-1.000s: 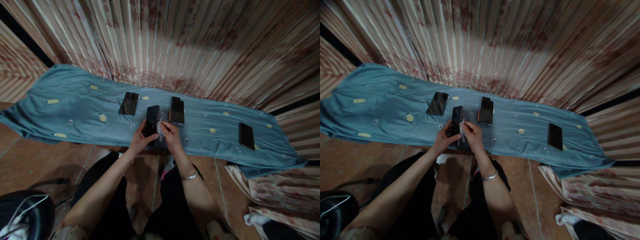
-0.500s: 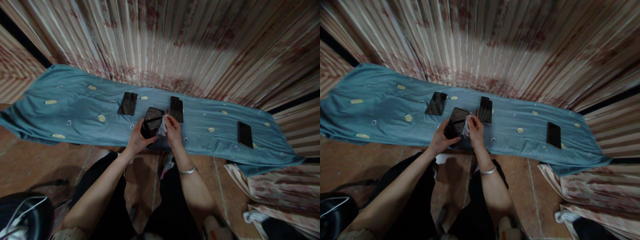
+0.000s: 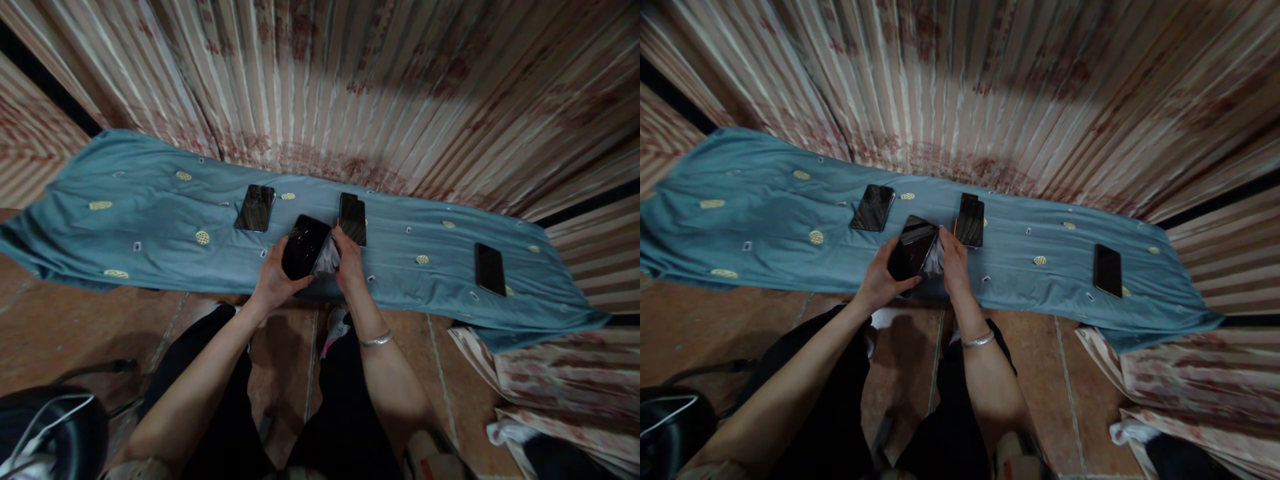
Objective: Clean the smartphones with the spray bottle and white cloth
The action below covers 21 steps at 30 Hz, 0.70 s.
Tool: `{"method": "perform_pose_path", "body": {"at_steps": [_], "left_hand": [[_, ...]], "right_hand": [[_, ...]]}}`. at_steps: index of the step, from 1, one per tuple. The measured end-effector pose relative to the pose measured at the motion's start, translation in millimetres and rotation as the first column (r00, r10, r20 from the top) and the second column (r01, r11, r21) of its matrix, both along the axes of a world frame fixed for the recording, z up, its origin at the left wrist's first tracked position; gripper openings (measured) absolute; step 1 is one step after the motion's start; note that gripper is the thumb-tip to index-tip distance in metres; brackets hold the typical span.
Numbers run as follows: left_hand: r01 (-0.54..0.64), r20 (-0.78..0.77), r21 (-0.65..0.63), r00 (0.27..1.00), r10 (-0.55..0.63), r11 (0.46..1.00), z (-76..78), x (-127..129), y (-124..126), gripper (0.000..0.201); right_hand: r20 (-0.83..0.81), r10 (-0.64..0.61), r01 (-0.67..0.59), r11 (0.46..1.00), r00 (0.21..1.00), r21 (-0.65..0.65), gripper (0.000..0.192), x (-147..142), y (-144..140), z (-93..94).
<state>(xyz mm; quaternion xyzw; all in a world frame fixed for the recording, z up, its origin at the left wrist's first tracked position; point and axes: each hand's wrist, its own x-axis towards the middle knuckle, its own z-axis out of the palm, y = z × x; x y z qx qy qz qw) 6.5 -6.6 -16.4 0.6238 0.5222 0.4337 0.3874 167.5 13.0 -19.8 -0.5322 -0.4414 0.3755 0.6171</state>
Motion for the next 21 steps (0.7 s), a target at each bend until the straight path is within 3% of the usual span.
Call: {"method": "perform_pose_path", "body": {"at_steps": [3,12,21], "left_hand": [[0.019,-0.018,0.024,1.0,-0.019,1.0,-1.0,-0.7,-0.3,0.091],[0.043,-0.245,0.096,0.969,-0.018,0.994,-11.5,-2.1,-1.7,0.095],[0.089,-0.299,0.108,0.953,-0.053,0.99,-16.9,-4.5,-3.0,0.095]], "right_hand": [[-0.054,-0.039,0.038,0.999,0.998,-0.023,0.031,-3.5,-3.8,6.8],[0.304,-0.109,0.094,0.994,0.947,0.063,0.047,-0.8,-7.6,12.6],[0.207,-0.058,0.058,0.998,0.977,0.006,0.047,-0.3,-7.5,12.9]]}}
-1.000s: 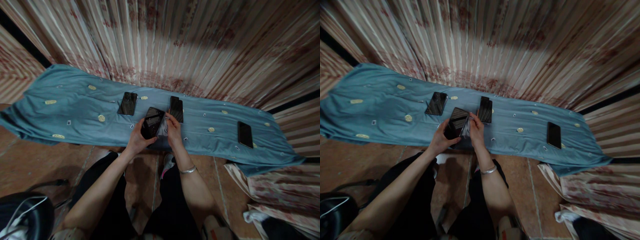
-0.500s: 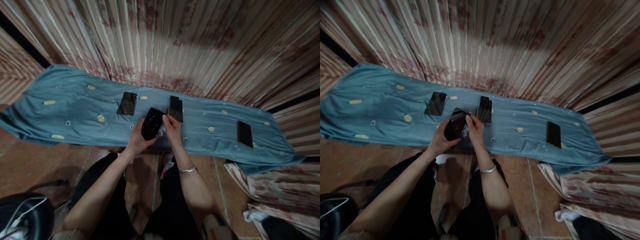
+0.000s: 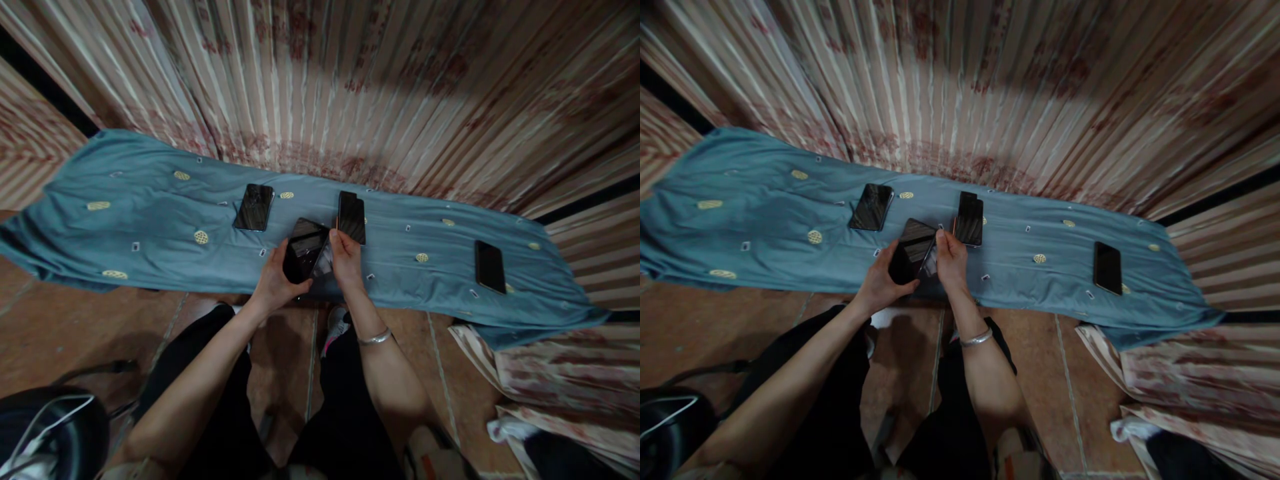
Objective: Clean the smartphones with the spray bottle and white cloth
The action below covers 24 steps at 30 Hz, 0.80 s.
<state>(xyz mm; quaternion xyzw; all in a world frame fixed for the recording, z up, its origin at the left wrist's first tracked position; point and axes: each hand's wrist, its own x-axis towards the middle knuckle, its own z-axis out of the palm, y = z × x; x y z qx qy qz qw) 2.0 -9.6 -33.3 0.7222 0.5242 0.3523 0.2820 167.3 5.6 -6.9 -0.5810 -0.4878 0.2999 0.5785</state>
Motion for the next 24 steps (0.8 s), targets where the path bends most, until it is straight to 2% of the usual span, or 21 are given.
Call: {"method": "perform_pose_path", "body": {"at_steps": [6,11,16,24], "left_hand": [[-0.021,0.006,0.022,1.0,0.02,1.0,3.2,0.6,1.2,0.097],[-0.03,-0.031,0.035,0.999,0.031,0.999,9.0,-2.0,1.6,0.097],[-0.048,-0.027,0.028,0.998,0.049,0.998,5.4,-4.4,-1.2,0.095],[-0.041,0.036,-0.025,0.998,0.042,0.999,1.1,-2.8,-4.8,0.093]], "right_hand": [[0.101,0.0,-0.002,1.0,0.995,0.023,0.044,-0.7,-2.2,4.4],[0.182,-0.069,0.061,0.997,0.981,0.054,0.032,2.4,-1.6,5.2],[0.253,-0.053,0.04,0.998,0.966,0.055,0.034,4.2,0.2,2.7],[0.211,-0.033,0.024,0.999,0.977,0.045,0.036,2.6,1.8,0.3]]}}
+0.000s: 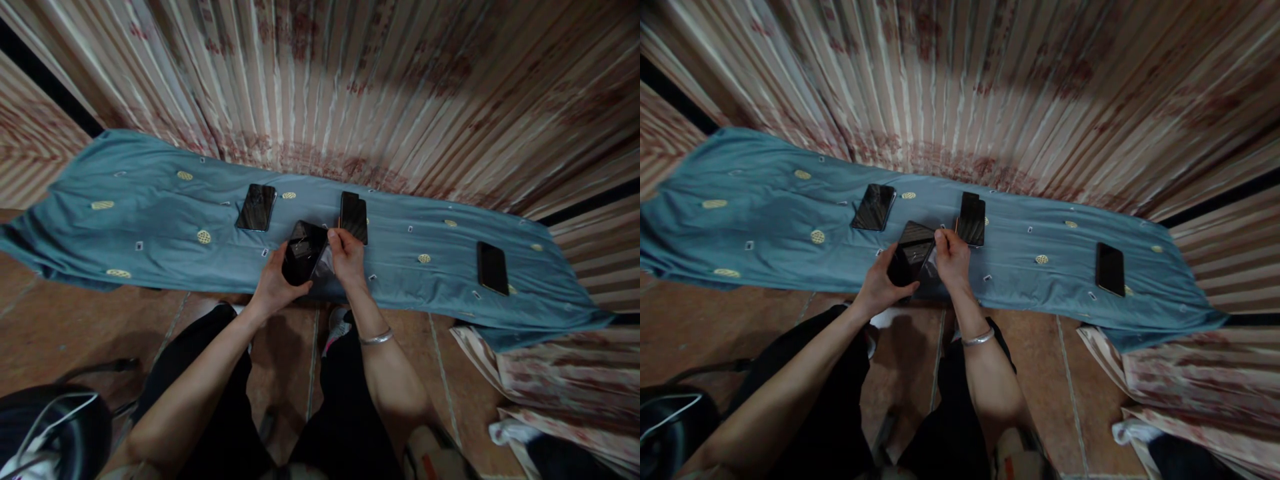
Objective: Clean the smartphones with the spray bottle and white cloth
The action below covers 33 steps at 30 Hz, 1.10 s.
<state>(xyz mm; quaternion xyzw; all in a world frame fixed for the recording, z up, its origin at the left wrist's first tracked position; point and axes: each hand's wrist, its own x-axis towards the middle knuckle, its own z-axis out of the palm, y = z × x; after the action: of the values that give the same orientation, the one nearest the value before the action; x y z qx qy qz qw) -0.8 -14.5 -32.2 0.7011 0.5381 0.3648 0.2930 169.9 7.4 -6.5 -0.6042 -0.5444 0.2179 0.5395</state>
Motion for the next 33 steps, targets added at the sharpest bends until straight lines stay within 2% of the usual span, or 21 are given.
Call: {"method": "perform_pose_path", "body": {"at_steps": [4,11,17,23,27,33], "left_hand": [[-0.005,0.009,-0.03,1.0,0.005,1.0,3.9,-2.2,1.8,0.093],[-0.035,-0.094,0.005,0.995,0.035,0.999,12.1,-9.6,5.1,0.096],[-0.025,-0.139,0.042,0.99,0.03,0.999,11.3,-15.1,4.6,0.098],[-0.031,-0.154,0.046,0.987,0.038,0.998,12.5,-18.8,3.8,0.1],[-0.002,-0.095,0.01,0.995,0.003,1.0,11.9,-18.1,0.7,0.098],[0.052,0.11,-0.075,0.993,-0.044,0.996,9.1,-12.2,-3.5,0.098]], "right_hand": [[-0.033,0.034,-0.034,0.999,0.999,-0.001,0.034,-1.1,1.1,2.3],[-0.016,0.145,-0.146,0.988,0.989,-0.057,0.026,2.3,1.1,1.5],[-0.065,0.14,-0.146,0.985,0.988,-0.095,0.017,4.1,1.3,-1.5],[-0.153,0.163,-0.175,0.982,0.975,-0.07,0.02,3.5,3.4,-1.1],[-0.175,0.18,-0.19,0.981,0.968,-0.048,0.024,2.8,4.2,-0.7],[-0.136,0.076,-0.086,0.994,0.988,-0.07,0.026,0.7,5.8,-6.4]]}}
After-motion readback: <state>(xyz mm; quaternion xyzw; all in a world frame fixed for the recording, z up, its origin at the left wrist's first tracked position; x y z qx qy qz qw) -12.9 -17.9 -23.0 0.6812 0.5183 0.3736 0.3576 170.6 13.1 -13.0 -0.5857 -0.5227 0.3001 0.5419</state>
